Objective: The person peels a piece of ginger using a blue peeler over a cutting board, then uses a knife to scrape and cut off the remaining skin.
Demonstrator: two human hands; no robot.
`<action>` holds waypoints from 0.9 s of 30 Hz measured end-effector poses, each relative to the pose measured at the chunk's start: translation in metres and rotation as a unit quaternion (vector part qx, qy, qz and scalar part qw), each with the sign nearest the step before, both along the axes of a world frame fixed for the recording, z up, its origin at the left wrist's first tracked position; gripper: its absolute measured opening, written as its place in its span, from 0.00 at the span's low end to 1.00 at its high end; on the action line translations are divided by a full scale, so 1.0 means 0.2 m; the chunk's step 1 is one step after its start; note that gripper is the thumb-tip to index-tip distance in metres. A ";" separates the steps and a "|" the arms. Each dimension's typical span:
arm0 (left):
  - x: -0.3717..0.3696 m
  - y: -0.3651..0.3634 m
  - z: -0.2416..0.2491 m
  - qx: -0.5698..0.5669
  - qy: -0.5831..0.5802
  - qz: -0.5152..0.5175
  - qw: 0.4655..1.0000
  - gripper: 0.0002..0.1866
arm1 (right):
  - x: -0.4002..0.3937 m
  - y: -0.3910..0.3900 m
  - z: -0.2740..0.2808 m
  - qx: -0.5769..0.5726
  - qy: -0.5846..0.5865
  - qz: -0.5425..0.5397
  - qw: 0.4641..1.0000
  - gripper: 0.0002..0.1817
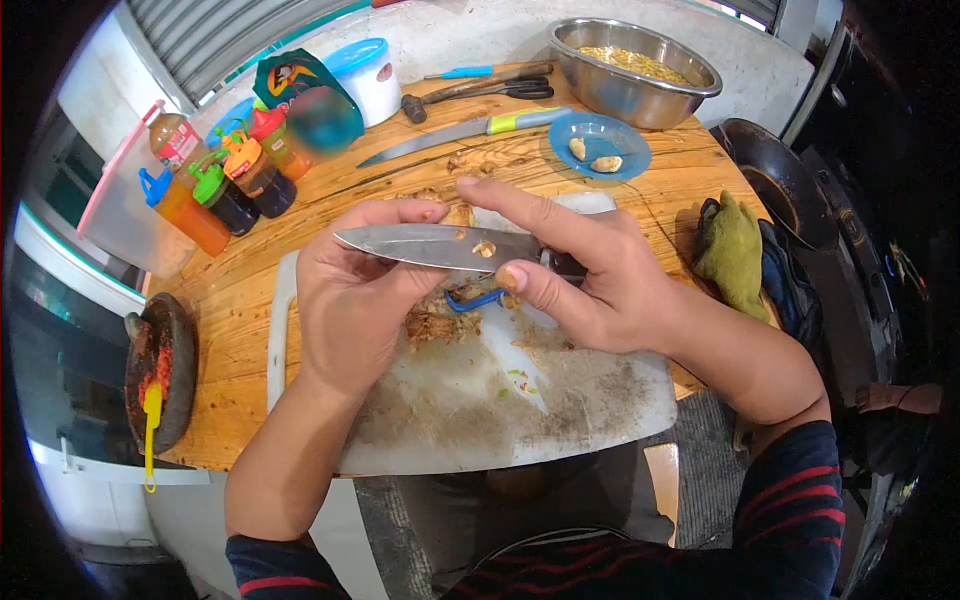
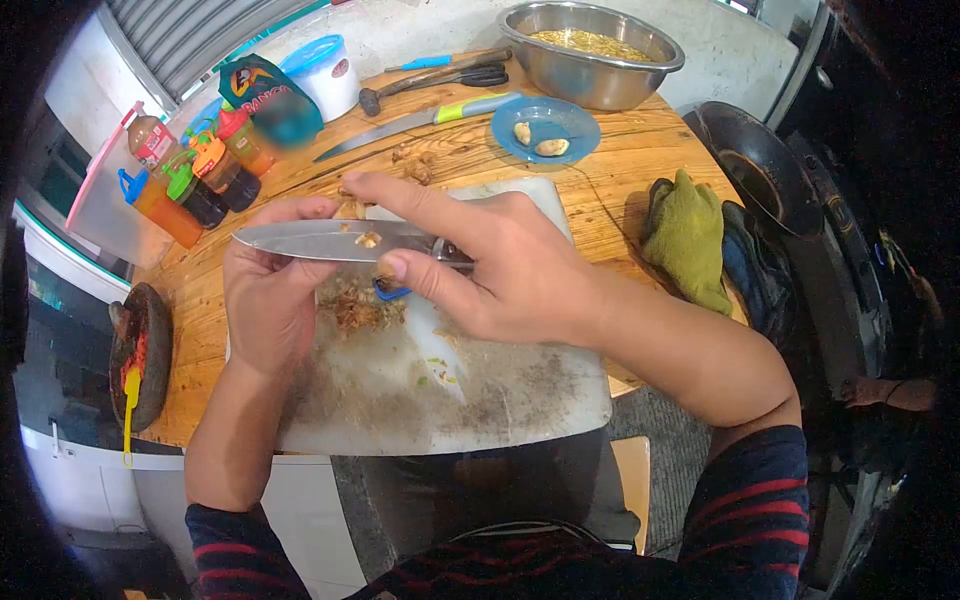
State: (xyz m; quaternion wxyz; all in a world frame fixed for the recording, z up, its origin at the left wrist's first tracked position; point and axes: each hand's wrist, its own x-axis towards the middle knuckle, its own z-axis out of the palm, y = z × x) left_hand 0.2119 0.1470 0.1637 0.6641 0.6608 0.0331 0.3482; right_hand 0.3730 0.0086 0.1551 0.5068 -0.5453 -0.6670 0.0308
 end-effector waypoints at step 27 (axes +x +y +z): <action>-0.01 -0.03 0.01 0.007 0.024 0.049 0.998 0.13 | 0.00 -0.03 0.03 -0.084 0.060 0.033 0.994 0.26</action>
